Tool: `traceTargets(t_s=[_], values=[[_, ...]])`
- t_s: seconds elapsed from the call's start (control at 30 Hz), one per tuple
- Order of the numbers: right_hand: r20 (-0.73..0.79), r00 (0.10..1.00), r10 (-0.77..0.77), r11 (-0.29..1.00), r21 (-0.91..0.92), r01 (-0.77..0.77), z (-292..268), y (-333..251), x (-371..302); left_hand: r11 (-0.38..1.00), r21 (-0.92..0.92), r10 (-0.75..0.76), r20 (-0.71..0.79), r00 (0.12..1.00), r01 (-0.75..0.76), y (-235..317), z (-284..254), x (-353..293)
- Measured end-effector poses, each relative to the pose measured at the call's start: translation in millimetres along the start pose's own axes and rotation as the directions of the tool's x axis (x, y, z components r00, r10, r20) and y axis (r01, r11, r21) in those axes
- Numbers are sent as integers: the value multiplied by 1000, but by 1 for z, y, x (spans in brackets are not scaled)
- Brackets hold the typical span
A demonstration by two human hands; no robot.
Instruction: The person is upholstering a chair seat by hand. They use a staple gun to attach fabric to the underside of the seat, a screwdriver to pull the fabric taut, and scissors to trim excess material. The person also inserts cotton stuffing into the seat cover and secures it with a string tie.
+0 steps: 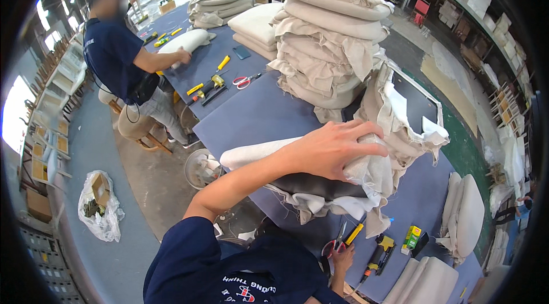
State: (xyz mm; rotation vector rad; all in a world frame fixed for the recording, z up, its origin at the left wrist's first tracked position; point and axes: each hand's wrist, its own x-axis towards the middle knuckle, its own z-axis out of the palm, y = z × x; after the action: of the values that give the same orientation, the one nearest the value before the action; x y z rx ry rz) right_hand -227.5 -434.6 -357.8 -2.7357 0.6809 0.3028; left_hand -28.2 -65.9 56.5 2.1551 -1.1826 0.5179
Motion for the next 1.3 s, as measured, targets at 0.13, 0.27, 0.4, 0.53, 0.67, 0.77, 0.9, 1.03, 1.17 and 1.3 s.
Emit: traceTargets(t_s=[0.13,0.27,0.4,0.53,0.67,0.77,0.9,1.03,1.17,1.3], values=[[-123,991,58,987,156,-38,15,-7,16,1000,-14,-25,-38,999,24,-7,-6,-8],[-249,968,26,973,228,32,13,-15,38,994,-32,-108,-38,993,107,-15,-14,-20],[-429,901,71,978,210,22,14,41,106,989,-70,-131,-51,990,128,-36,-20,-13],[-382,904,191,967,231,-107,-31,21,145,979,-84,-192,-42,981,188,-60,-21,-12],[-508,850,140,974,223,-27,-54,-18,129,967,-89,-239,-12,971,237,-70,-23,-5],[-480,874,73,969,240,51,-70,-48,96,968,-103,-231,-1,973,230,-77,-21,-1],[-452,887,94,930,359,84,-109,-18,54,963,-148,-223,20,975,223,-86,-16,10],[-558,826,79,963,258,83,-179,-30,0,958,-135,-253,8,967,252,-93,-14,11],[-590,807,25,960,240,146,-161,-5,-42,965,-142,-230,-39,972,223,-95,-10,14],[-216,976,39,852,517,80,-105,-60,-49,949,-158,-287,-72,955,273,-93,-20,-1]])
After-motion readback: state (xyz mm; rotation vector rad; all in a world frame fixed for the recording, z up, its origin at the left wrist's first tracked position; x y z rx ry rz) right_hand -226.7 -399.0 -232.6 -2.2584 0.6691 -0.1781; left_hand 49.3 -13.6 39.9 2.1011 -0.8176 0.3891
